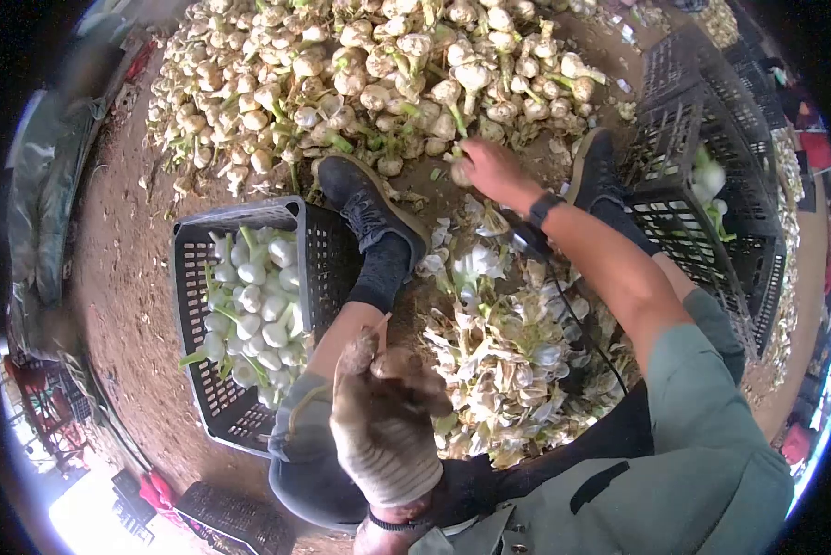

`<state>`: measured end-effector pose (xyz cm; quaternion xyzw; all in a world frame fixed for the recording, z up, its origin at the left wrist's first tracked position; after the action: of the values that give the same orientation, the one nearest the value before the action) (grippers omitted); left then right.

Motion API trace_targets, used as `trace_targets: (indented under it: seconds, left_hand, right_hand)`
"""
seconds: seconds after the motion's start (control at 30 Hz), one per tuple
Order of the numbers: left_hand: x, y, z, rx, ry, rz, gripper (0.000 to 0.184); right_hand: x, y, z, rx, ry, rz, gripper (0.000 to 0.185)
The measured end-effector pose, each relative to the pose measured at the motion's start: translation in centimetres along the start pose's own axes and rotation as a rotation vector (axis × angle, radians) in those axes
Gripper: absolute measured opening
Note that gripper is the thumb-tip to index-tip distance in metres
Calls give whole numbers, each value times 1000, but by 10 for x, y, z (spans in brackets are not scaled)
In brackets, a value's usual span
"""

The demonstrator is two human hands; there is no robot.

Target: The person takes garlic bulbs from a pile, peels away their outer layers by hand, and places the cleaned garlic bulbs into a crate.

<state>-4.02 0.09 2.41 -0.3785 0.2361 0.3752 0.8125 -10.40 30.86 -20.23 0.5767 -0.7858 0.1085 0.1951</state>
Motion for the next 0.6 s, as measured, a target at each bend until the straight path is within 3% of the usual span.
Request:
trace_targets:
  seconds: [0.07,0.13,0.2,0.27,0.3,0.33,0.4,0.5,0.6]
  left_hand:
    - [2,-3,0,40,9,-30,43]
    - [9,-3,6,83,154,36,40]
    - [26,-1,1,85,235,30,44]
    - [52,9,-7,211,360,165,53]
    - [63,13,-9,282,299,99,57]
    - [65,11,-4,355,239,33,61]
    - [61,1,-1,598,89,-239,66]
    - [62,-17,4,643,165,-260,64]
    - [75,-21,8,613,264,169,62]
  right_hand:
    - [7,-30,-25,8,243,138,26]
    - [33,-67,-71,-3,264,95,29]
    - [72,-109,-119,139,765,264,28]
    - [116,-144,-165,83,701,194,30]
    - [127,-161,-176,50,851,155,31]
    - [136,-179,-185,120,988,272,32]
    - [157,-202,-196,43,1108,202,31]
    - [173,-226,-209,3,1052,276,29]
    - [186,-240,-213,-11,948,371,24]
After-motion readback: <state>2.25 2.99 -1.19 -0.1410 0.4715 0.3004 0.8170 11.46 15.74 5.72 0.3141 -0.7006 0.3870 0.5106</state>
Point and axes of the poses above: each hand's wrist, its own y-axis towards the middle knuckle, its own z-axis out of the palm, x = y × z, the point moved 2 cm from there along y, towards the middle knuckle, and after that the axes turned 5 degrees about x, right-handed, at the moved point
